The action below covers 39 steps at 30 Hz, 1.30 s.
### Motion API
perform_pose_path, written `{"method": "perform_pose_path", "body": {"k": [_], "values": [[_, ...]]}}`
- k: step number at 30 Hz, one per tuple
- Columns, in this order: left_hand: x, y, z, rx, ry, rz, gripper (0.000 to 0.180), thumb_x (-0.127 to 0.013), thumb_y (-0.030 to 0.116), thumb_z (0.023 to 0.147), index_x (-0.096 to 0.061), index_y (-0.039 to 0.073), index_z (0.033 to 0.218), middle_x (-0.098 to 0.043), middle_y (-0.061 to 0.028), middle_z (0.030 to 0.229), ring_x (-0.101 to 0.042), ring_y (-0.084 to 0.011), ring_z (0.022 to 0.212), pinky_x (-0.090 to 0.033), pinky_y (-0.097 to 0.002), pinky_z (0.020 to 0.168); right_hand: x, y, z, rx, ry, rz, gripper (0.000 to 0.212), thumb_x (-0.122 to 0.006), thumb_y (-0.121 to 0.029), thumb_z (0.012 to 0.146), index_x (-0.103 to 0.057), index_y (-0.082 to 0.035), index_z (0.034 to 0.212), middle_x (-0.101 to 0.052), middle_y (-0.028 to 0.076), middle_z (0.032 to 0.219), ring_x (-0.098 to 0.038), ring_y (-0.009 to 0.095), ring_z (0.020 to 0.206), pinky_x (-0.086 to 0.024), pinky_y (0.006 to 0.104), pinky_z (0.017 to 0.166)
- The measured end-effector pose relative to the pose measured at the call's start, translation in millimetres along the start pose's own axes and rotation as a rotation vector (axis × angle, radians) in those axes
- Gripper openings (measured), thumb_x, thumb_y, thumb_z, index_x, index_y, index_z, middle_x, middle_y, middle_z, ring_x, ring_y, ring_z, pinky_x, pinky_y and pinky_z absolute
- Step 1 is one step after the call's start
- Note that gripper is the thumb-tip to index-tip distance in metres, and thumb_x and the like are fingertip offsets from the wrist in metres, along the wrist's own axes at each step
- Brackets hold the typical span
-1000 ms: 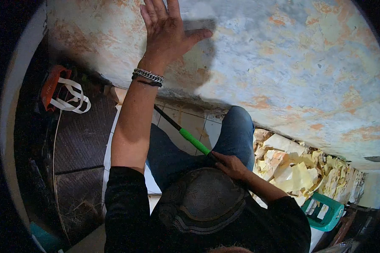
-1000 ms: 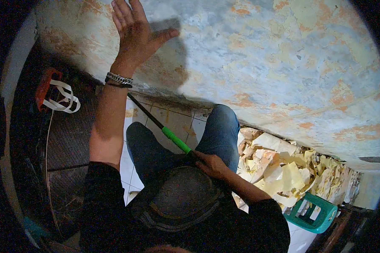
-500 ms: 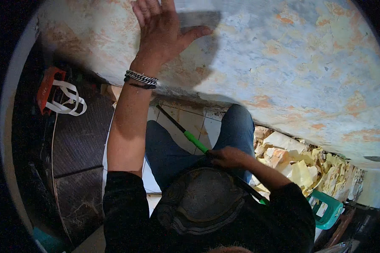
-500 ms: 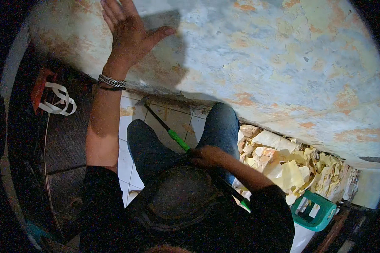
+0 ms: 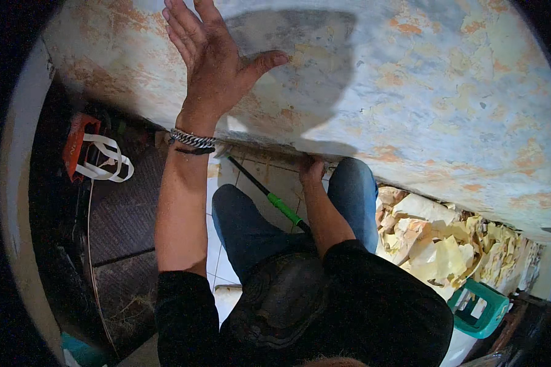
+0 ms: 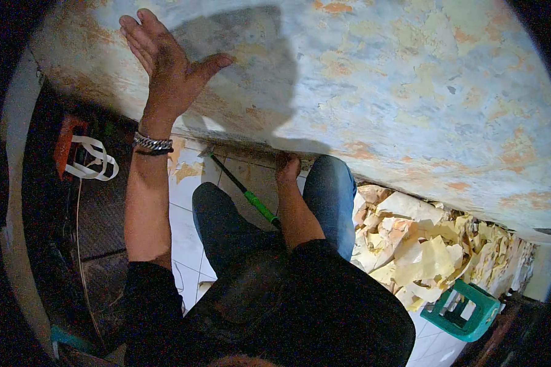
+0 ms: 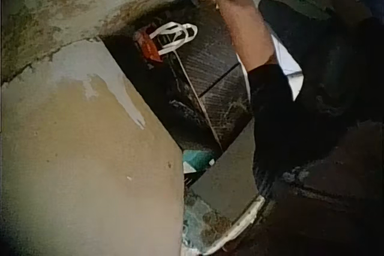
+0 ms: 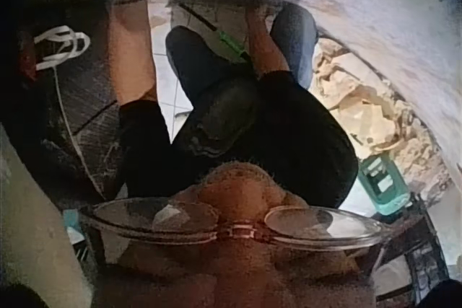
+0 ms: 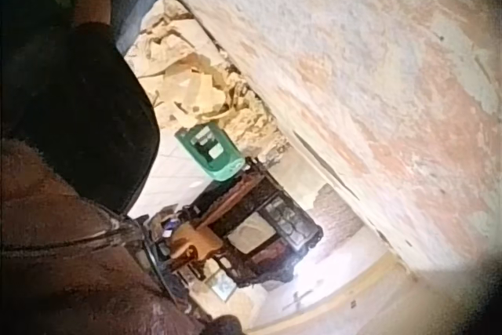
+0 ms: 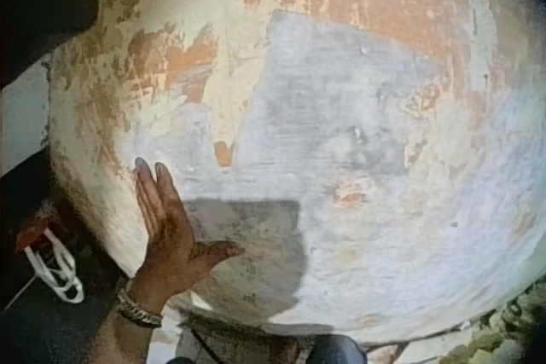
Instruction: Scraping old wallpaper and debris from a wall using a long-handled scraper.
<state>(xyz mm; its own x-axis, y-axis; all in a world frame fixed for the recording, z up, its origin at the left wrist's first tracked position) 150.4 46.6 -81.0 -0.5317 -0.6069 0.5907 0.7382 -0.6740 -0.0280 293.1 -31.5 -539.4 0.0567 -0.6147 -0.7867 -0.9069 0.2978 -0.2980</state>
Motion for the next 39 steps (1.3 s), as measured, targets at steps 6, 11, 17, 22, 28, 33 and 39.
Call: {"method": "perform_pose_path", "body": {"k": [6, 11, 17, 22, 28, 33, 39], "values": [[4.7, 7.8, 10.0, 0.111, -0.023, -0.05, 0.136, -0.068, 0.071, 0.066, 0.021, 0.007, 0.146, 0.025, -0.0319, 0.147, 0.02, -0.048, 0.138, 0.005, -0.06, 0.109, 23.8, -12.5, 6.4, -0.12, 0.007, 0.111, 0.047, -0.064, -0.018, 0.081, -0.048, -0.005, 0.123, -0.046, 0.015, 0.121, -0.048, 0.032, 0.111, -0.046, 0.0457, 0.096], [3.4, 3.0, 6.5, 0.098, -0.028, -0.005, 0.136, -0.068, 0.071, 0.066, 0.021, 0.006, 0.146, 0.025, -0.032, 0.147, 0.019, -0.0481, 0.138, 0.003, -0.0607, 0.109, 7.6, -14.6, -6.8, -0.161, 0.095, 0.079, 0.043, -0.063, -0.014, 0.08, -0.049, -0.005, 0.12, -0.046, 0.014, 0.12, -0.048, 0.031, 0.109, -0.047, 0.0456, 0.096], [3.2, 4.4, 8.6, 0.14, -0.072, -0.039, 0.135, -0.067, 0.071, 0.067, 0.02, 0.004, 0.146, 0.025, -0.0319, 0.147, 0.02, -0.0479, 0.138, 0.003, -0.061, 0.109, 21.3, -14.9, -5.5, -0.177, -0.107, 0.096, 0.041, -0.064, -0.02, 0.086, -0.049, -0.005, 0.121, -0.05, 0.013, 0.117, -0.052, 0.03, 0.106, -0.046, 0.0434, 0.097], [7.9, 8.2, 7.7, 0.154, -0.103, -0.028, 0.135, -0.067, 0.071, 0.068, 0.02, 0.004, 0.146, 0.026, -0.0314, 0.147, 0.021, -0.0476, 0.137, 0.003, -0.0609, 0.109, 13.3, -15.7, -22.2, -0.054, -0.139, -0.068, 0.04, -0.064, -0.024, 0.089, -0.048, -0.006, 0.121, -0.052, 0.012, 0.118, -0.053, 0.029, 0.108, -0.048, 0.0432, 0.093], [12.3, 4.8, 4.3, 0.17, -0.094, -0.033, 0.135, -0.068, 0.07, 0.067, 0.022, 0.006, 0.146, 0.027, -0.0316, 0.147, 0.021, -0.0479, 0.137, 0.004, -0.0612, 0.109, 14.6, -20.0, -40.5, -0.019, 0.188, -0.369, 0.047, -0.069, -0.03, 0.087, -0.048, -0.009, 0.124, -0.052, 0.007, 0.12, -0.054, 0.026, 0.108, -0.047, 0.0417, 0.088], [-0.2, 9.4, 9.5, 0.117, -0.033, -0.055, 0.135, -0.069, 0.069, 0.067, 0.022, 0.007, 0.146, 0.027, -0.0313, 0.147, 0.02, -0.0481, 0.138, 0.003, -0.0613, 0.109, 66.6, -26.7, -1.1, -0.052, 0.585, -0.667, 0.057, -0.072, -0.038, 0.082, -0.046, -0.011, 0.126, -0.053, 0.004, 0.119, -0.054, 0.025, 0.106, -0.044, 0.0455, 0.09], [7.1, 6.7, 5.0, 0.15, -0.095, -0.038, 0.135, -0.068, 0.069, 0.067, 0.022, 0.006, 0.146, 0.026, -0.0313, 0.147, 0.02, -0.0478, 0.138, 0.002, -0.0607, 0.109, 26.8, -22.1, -20.6, 0.045, 0.297, -0.203, 0.037, -0.065, -0.037, 0.083, -0.057, -0.01, 0.108, -0.059, 0.009, 0.102, -0.055, 0.03, 0.096, -0.041, 0.0486, 0.092]]}}
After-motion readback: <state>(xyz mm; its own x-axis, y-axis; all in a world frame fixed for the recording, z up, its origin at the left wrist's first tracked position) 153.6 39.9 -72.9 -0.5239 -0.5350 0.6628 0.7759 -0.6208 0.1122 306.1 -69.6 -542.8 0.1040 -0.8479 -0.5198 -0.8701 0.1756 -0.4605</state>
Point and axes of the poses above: each hand's wrist, its own z-axis towards the middle knuckle, its own x-axis out of the back of the hand, y = z × x, the point moved 4 cm from there along z, towards the middle knuckle
